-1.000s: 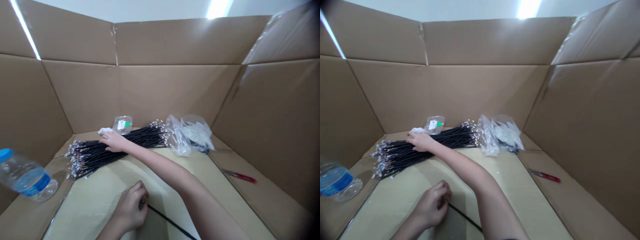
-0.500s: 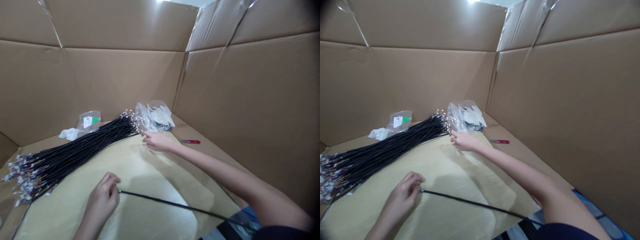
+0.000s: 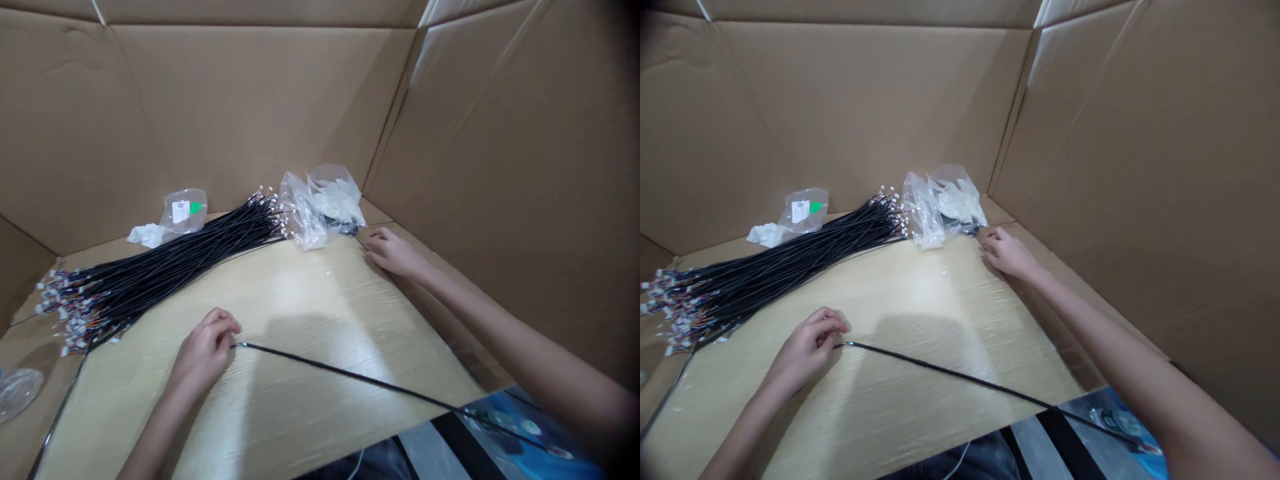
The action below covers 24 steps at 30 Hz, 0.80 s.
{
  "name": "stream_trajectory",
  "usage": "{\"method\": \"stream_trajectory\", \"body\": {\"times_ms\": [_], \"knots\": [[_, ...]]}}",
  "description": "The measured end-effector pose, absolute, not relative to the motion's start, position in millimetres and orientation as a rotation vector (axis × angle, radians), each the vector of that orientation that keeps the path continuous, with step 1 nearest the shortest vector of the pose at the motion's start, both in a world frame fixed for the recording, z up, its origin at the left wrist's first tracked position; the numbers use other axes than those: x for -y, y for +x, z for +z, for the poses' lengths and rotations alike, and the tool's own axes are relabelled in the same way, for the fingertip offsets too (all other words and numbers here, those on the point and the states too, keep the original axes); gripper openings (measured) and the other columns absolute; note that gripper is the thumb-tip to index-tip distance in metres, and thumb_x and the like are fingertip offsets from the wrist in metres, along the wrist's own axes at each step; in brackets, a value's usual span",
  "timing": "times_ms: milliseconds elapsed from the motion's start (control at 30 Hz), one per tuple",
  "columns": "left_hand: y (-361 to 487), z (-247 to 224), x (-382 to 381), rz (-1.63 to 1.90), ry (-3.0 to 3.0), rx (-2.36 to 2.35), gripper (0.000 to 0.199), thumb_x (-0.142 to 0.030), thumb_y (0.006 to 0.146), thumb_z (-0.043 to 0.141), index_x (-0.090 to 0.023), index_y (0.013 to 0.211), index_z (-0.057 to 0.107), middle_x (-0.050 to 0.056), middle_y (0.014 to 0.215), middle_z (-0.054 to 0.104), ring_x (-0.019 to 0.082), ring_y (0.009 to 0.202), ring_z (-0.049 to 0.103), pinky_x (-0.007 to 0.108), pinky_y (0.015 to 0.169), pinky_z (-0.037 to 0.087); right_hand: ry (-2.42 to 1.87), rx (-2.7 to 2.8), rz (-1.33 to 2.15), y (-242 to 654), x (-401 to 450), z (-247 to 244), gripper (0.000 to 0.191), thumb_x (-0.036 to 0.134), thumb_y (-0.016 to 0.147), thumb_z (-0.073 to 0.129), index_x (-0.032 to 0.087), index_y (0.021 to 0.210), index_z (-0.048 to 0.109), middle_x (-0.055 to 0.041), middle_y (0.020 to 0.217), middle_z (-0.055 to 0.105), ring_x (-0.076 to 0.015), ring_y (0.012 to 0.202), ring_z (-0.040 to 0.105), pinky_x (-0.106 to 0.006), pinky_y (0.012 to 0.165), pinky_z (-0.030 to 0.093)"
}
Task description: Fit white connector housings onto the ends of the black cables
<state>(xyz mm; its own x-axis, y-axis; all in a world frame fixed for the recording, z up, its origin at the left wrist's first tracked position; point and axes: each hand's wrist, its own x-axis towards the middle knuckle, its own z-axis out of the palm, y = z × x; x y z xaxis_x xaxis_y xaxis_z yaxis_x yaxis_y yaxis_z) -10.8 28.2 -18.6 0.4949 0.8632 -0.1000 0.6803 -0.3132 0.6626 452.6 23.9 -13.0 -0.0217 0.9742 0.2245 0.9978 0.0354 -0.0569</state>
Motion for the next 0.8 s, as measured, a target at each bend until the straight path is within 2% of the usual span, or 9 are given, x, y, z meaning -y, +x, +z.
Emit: {"method": "stream_trajectory", "body": {"times_ms": [133,433,633,800], "knots": [[-10.0,-18.0,-25.9,0.332,2.119,-1.196,0.03,-0.014,0.085,0.039,-0.017,0.084,0.069,0.006,0.108,0.058,0.012,0.089,0.059,0.023,0.075,0.042,-2.016,2.165,-0.138,434.2,-34.0,-20.1,0.035,0.03,0.093,0.046,0.011,0.111,0.069,-0.0201,0.123,0.054,-0.0314,0.112,0.055,-0.044,0.094,0.044],[-10.3,-17.0,-22.1,0.257,2.169,-1.153,0.018,-0.023,0.082,0.051,-0.017,0.082,0.068,0.004,0.105,0.06,0.009,0.077,0.057,0.022,0.072,0.041,-1.88,2.225,-0.057,396.6,-49.2,-27.3,0.028,0.026,0.095,0.048,0.011,0.099,0.071,-0.0172,0.122,0.055,-0.0263,0.107,0.057,-0.042,0.095,0.044],[-10.1,-18.8,-23.0,0.258,2.161,-1.128,0.02,-0.027,0.087,0.05,-0.016,0.082,0.067,0.005,0.106,0.06,0.01,0.08,0.056,0.023,0.075,0.042,-1.758,2.238,0.026,380.4,-41.2,-19.0,0.025,0.02,0.09,0.049,0.012,0.096,0.072,-0.0174,0.117,0.056,-0.0264,0.106,0.056,-0.04,0.096,0.044],[-8.9,-18.3,-23.0,0.247,2.134,-1.115,0.023,-0.029,0.09,0.048,-0.016,0.084,0.066,0.005,0.108,0.058,0.011,0.082,0.056,0.024,0.077,0.041,-1.651,2.243,0.164,371.2,-32.2,-16.5,0.022,0.02,0.085,0.054,0.012,0.1,0.069,-0.0168,0.123,0.054,-0.0252,0.107,0.057,-0.038,0.098,0.045]]}}
